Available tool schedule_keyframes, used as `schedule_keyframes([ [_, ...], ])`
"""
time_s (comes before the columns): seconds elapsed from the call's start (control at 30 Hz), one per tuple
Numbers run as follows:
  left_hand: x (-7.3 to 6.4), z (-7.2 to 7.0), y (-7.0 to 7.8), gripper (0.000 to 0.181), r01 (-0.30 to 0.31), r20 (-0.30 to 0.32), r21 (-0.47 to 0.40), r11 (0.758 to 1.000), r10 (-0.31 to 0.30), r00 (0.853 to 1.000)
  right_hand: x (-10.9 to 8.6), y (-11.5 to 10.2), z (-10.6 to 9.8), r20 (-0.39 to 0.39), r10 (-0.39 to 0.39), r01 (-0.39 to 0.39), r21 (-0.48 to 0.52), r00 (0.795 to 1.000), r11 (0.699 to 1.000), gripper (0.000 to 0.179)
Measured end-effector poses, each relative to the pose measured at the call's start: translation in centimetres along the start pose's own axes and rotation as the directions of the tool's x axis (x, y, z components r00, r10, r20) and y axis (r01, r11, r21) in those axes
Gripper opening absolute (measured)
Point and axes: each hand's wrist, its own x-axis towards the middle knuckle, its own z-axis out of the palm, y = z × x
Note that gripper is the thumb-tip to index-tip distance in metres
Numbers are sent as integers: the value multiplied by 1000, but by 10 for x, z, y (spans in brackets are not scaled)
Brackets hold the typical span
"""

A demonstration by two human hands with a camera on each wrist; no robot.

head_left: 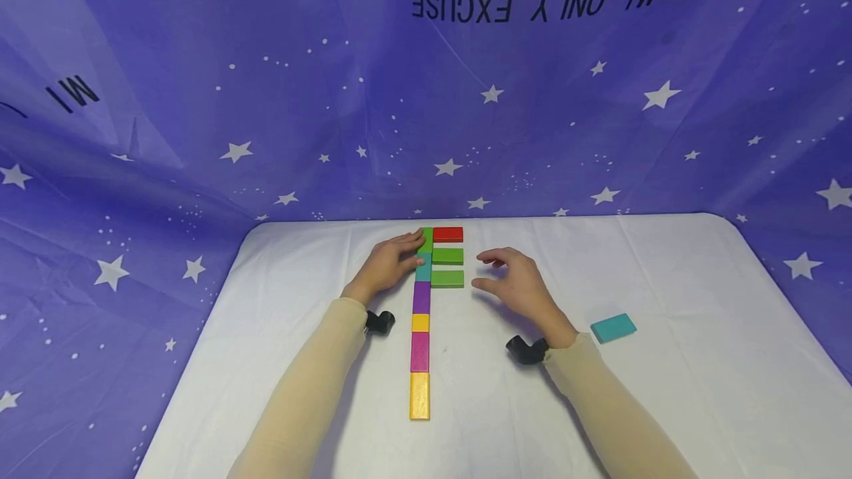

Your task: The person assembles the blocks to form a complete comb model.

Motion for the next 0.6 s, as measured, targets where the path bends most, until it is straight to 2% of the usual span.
schedule_keyframes([
  [0.23,1,2,2,53,-4,4,-5,1000,4,1000,-16,7,-29,-27,-45,46,14,999,999,45],
  [0.6,0,0,2,52,14,14,-6,1000,-14,1000,-40,29,-62,-30,-22,21,-11,999,1000,44],
])
